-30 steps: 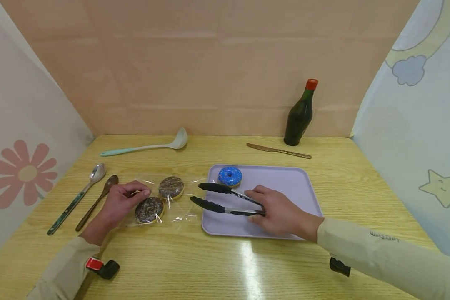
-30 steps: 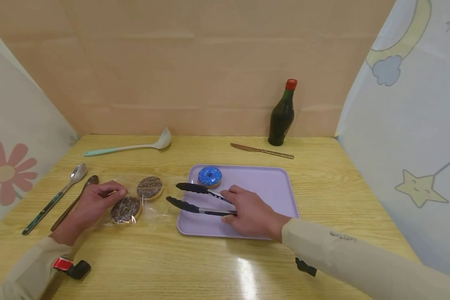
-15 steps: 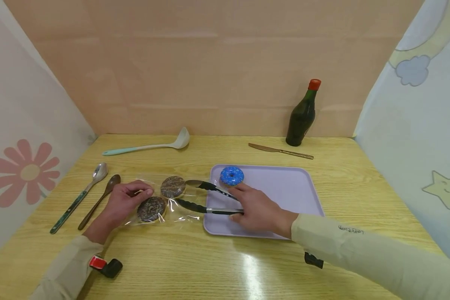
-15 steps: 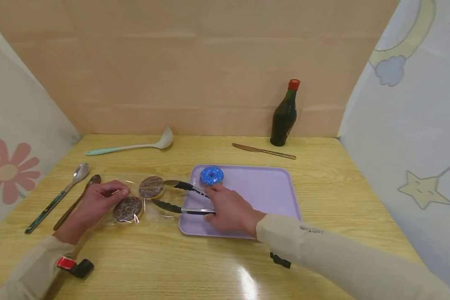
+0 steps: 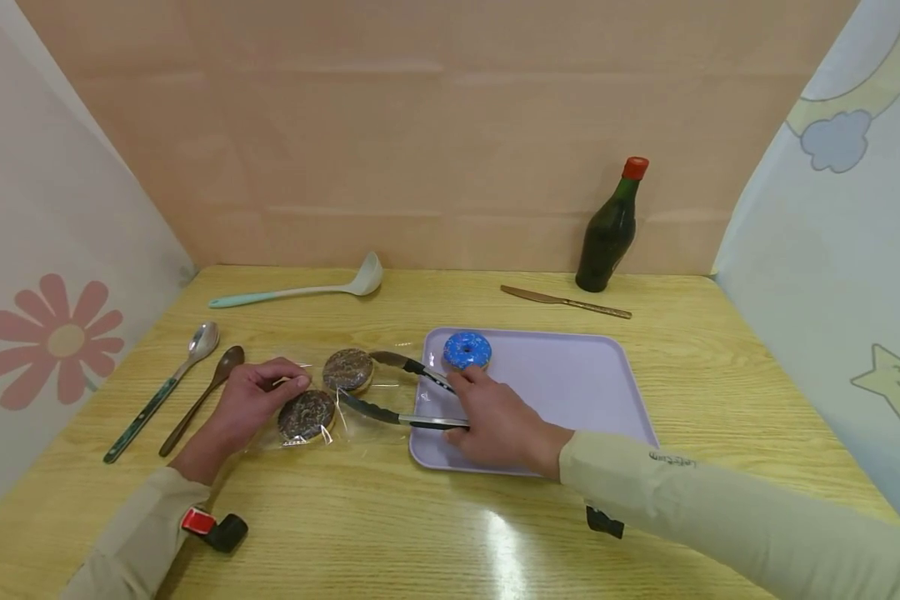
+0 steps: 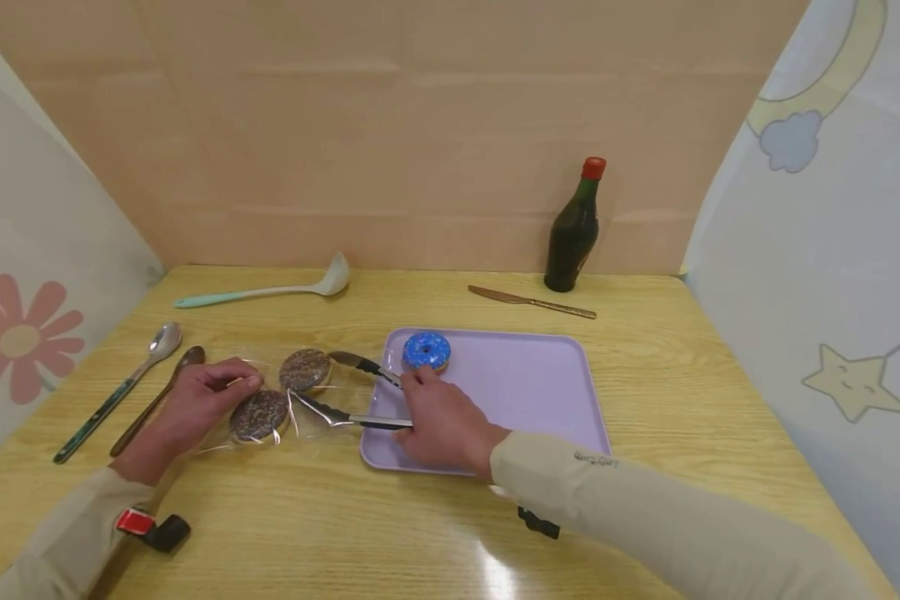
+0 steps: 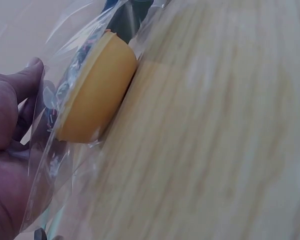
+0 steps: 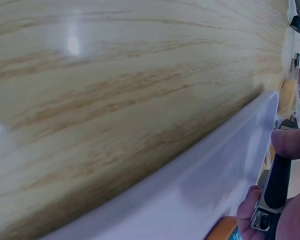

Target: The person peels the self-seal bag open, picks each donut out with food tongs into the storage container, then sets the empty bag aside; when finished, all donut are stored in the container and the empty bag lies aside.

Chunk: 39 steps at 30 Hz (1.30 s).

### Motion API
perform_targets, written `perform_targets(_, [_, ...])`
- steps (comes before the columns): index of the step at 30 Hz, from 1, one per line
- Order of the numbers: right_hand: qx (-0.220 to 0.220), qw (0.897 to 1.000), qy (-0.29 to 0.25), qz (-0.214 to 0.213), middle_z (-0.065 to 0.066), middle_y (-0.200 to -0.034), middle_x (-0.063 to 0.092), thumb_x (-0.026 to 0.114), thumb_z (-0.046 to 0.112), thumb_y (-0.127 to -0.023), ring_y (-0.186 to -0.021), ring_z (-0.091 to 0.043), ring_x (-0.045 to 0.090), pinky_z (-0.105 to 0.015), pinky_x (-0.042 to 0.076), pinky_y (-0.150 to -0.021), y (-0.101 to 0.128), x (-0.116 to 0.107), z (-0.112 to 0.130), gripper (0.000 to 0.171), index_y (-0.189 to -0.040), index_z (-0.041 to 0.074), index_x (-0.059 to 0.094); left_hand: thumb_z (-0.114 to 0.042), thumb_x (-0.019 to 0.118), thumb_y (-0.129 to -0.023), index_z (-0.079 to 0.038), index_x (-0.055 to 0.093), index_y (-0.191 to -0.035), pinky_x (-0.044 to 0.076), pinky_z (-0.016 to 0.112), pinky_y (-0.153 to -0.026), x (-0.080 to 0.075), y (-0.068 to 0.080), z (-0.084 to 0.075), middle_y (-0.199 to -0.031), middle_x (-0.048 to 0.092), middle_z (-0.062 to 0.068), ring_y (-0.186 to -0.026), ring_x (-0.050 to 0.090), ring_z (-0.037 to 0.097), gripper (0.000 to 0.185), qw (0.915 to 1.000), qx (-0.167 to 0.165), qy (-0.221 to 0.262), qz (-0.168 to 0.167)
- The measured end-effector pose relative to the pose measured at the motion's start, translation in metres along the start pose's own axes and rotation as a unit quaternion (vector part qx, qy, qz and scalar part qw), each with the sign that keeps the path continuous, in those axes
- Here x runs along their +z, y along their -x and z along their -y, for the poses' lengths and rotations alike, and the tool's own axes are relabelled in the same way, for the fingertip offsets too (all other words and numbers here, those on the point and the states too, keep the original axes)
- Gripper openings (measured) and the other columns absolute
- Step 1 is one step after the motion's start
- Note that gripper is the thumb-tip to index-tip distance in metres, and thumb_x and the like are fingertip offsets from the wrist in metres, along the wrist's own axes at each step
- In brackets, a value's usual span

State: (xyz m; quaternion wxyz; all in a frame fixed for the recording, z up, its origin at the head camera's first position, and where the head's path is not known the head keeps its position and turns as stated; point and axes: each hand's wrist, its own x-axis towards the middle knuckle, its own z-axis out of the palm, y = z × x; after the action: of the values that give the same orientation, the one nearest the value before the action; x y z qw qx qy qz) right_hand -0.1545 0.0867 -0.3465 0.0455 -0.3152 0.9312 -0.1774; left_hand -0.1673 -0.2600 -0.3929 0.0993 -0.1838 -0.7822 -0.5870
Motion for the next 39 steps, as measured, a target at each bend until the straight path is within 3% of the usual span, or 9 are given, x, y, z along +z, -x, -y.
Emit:
perform_targets(5, [-0.005, 1.0, 0.006, -0.005, -0.016, -0.131, 0.046, 0.073, 0.03, -0.082, -0.099, -0.024, 0.056, -0.04, 0.048, -0.081, -0.002, 0.004, -0.001, 0.08, -0.144, -0.003, 0.034, 0.011, 0.061, -0.087, 0.015, 0.065, -0.093, 0.05, 0.021, -0.069, 0.0, 0.0, 0.001, -0.089, 0.066, 0.007, -0.082, 0.059, 0.009, 0.009, 1.0, -0.001, 0.004, -0.001])
perform_targets(10, [-0.007, 1.0, 0.007, -0.011, -0.014, -0.13, 0.046, 0.071, 0.03, -0.083, -0.093, -0.022, 0.057, -0.039, 0.048, -0.078, -0.002, 0.007, -0.002, 0.076, -0.142, -0.003, 0.037, 0.013, 0.06, -0.087, 0.019, 0.062, -0.092, 0.049, 0.02, -0.067, 0.003, 0.0, -0.01, -0.087, 0.066, 0.007, -0.08, 0.059, 0.009, 0.008, 1.0, 0.0, -0.003, 0.002])
perform_targets(14, [-0.006, 1.0, 0.004, -0.016, -0.013, -0.133, 0.045, 0.07, 0.03, -0.083, -0.096, -0.022, 0.057, -0.04, 0.048, -0.081, 0.002, 0.006, -0.003, 0.072, -0.14, -0.002, 0.041, 0.011, 0.061, -0.087, 0.017, 0.063, -0.092, 0.05, 0.021, -0.068, 0.003, 0.0, -0.008, -0.089, 0.066, 0.005, -0.082, 0.059, 0.009, 0.009, 1.0, 0.003, -0.005, 0.001])
perform_targets(17, [-0.003, 1.0, -0.001, -0.019, -0.013, -0.137, 0.043, 0.071, 0.03, -0.083, -0.102, -0.025, 0.056, -0.042, 0.047, -0.085, 0.006, 0.004, -0.005, 0.07, -0.138, -0.002, 0.043, 0.011, 0.061, -0.087, 0.014, 0.066, -0.092, 0.05, 0.021, -0.067, 0.001, -0.001, 0.001, -0.089, 0.066, 0.009, -0.082, 0.06, 0.01, 0.008, 1.0, 0.005, -0.004, -0.003])
perform_targets(21, [-0.006, 1.0, -0.007, -0.022, -0.015, -0.139, 0.042, 0.071, 0.029, -0.083, -0.107, -0.026, 0.055, -0.042, 0.047, -0.085, 0.014, 0.001, -0.009, 0.068, -0.136, -0.003, 0.045, 0.014, 0.06, -0.086, 0.013, 0.067, -0.091, 0.05, 0.021, -0.066, 0.004, 0.0, -0.011, -0.088, 0.065, 0.017, -0.08, 0.06, 0.01, 0.008, 0.9999, 0.002, -0.012, -0.008])
perform_targets(28, [-0.006, 0.999, -0.014, -0.043, -0.006, -0.111, 0.052, 0.073, 0.028, -0.081, -0.08, -0.014, 0.05, -0.033, 0.046, -0.068, 0.038, -0.007, -0.017, 0.063, -0.131, -0.002, 0.05, 0.013, 0.061, -0.086, 0.016, 0.065, -0.088, 0.049, 0.02, -0.066, 0.008, 0.0, -0.027, -0.086, 0.066, 0.014, -0.079, 0.06, 0.008, 0.005, 0.9996, -0.001, -0.023, -0.015])
perform_targets(39, [-0.014, 0.993, -0.021, -0.114, 0.002, -0.107, 0.051, 0.077, 0.023, -0.076, -0.063, -0.002, 0.04, -0.025, 0.041, -0.061, 0.087, -0.006, -0.041, 0.057, -0.126, 0.005, 0.055, 0.011, 0.062, -0.087, 0.016, 0.065, -0.088, 0.049, 0.018, -0.067, 0.007, 0.001, -0.026, -0.085, 0.067, 0.007, -0.079, 0.06, 0.006, 0.006, 0.9991, -0.001, -0.038, -0.018])
